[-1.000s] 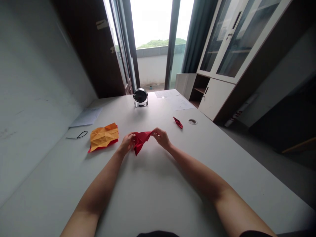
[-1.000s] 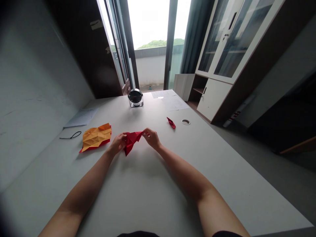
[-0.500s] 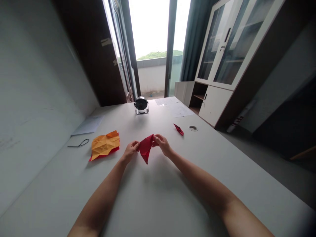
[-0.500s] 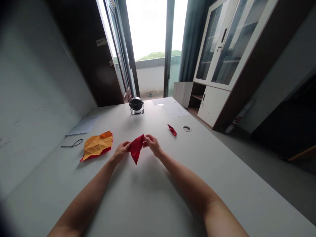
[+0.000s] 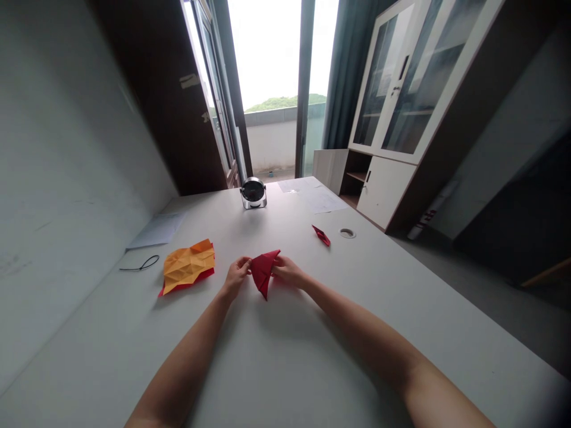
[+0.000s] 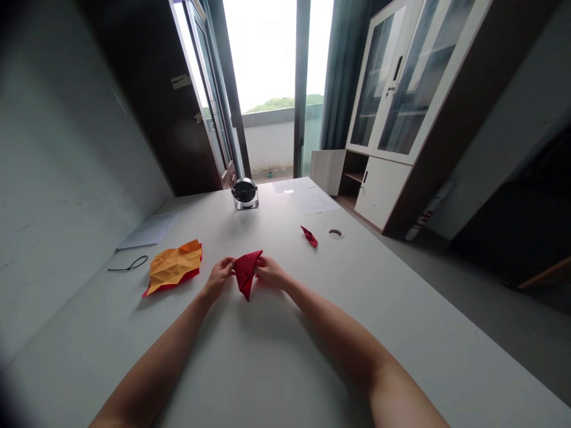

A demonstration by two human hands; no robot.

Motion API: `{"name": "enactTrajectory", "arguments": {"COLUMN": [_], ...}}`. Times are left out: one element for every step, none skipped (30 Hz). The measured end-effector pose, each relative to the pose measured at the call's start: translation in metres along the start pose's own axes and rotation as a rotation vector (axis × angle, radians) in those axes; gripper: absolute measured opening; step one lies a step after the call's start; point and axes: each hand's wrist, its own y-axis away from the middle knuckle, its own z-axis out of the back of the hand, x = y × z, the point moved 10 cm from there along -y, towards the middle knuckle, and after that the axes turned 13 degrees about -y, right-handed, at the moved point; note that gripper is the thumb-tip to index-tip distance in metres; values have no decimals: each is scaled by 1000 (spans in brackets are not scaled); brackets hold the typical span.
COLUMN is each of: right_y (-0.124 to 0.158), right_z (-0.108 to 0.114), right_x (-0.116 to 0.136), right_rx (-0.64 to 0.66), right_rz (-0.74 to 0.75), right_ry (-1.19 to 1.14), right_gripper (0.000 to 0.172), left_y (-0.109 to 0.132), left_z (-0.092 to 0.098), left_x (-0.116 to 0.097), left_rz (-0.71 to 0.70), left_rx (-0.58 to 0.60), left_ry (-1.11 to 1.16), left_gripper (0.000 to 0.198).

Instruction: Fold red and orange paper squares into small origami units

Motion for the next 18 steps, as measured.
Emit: {"name": "enactTrajectory", "arguments": {"right_y": [0, 0, 0, 0, 0, 0, 0, -1, -1, -2, -3, -4, -4, -4, -3, -1, 1, 4], "right_z": [-3, -4, -4, -2, 0, 2, 3, 4, 4, 6, 9, 12, 17, 22, 26, 30, 33, 34], "right_x": [0, 1, 2, 4, 5, 5, 4, 3, 2, 1, 0, 1, 2, 4, 7, 10, 15, 19], "right_rx": [14, 13, -2, -30, -62, -85, -95, -93, -90, -93, -102, -120, -148, -182, -220, -258, -292, -322], "right_rz": [9, 27, 48, 64, 74, 78, 76, 72, 72, 78, 91, 110, 134, 160, 183, 204, 221, 238], "right_ry": [2, -3, -15, -34, -57, -81, -100, -109, -107, -94, -68, -31, 15, 68, 128, 194, 262, 328], "right_gripper": [38, 38, 40, 43, 46, 49, 49, 46, 43, 39, 35, 32, 30, 28, 25, 22, 19, 16], "left_y": [0, 0, 0, 1, 1, 2, 4, 5, 6, 8, 9, 10, 10, 11, 11, 11, 12, 13], "left_z": [0, 1, 2, 2, 1, -1, -4, -7, -12, -16, -19, -22, -24, -25, -26, -27, -29, -31], "left_x": [-1, -1, -2, -2, -3, -3, -4, -4, -5, -6, -6, -6, -7, -7, -7, -7, -9, -11], "left_rz": [-9, -13, -14, -12, -8, -3, 2, 6, 9, 11, 11, 11, 12, 12, 12, 12, 10, 7], "left_rx": [-15, -34, -55, -74, -84, -82, -70, -49, -25, 0, 22, 38, 49, 57, 61, 67, 75, 86], "left_ry": [-10, -24, -37, -44, -40, -27, -7, 14, 32, 44, 48, 46, 42, 36, 30, 26, 23, 18], "left_gripper": [36, 36, 37, 37, 38, 38, 39, 39, 39, 39, 38, 38, 37, 37, 38, 40, 44, 49]}}
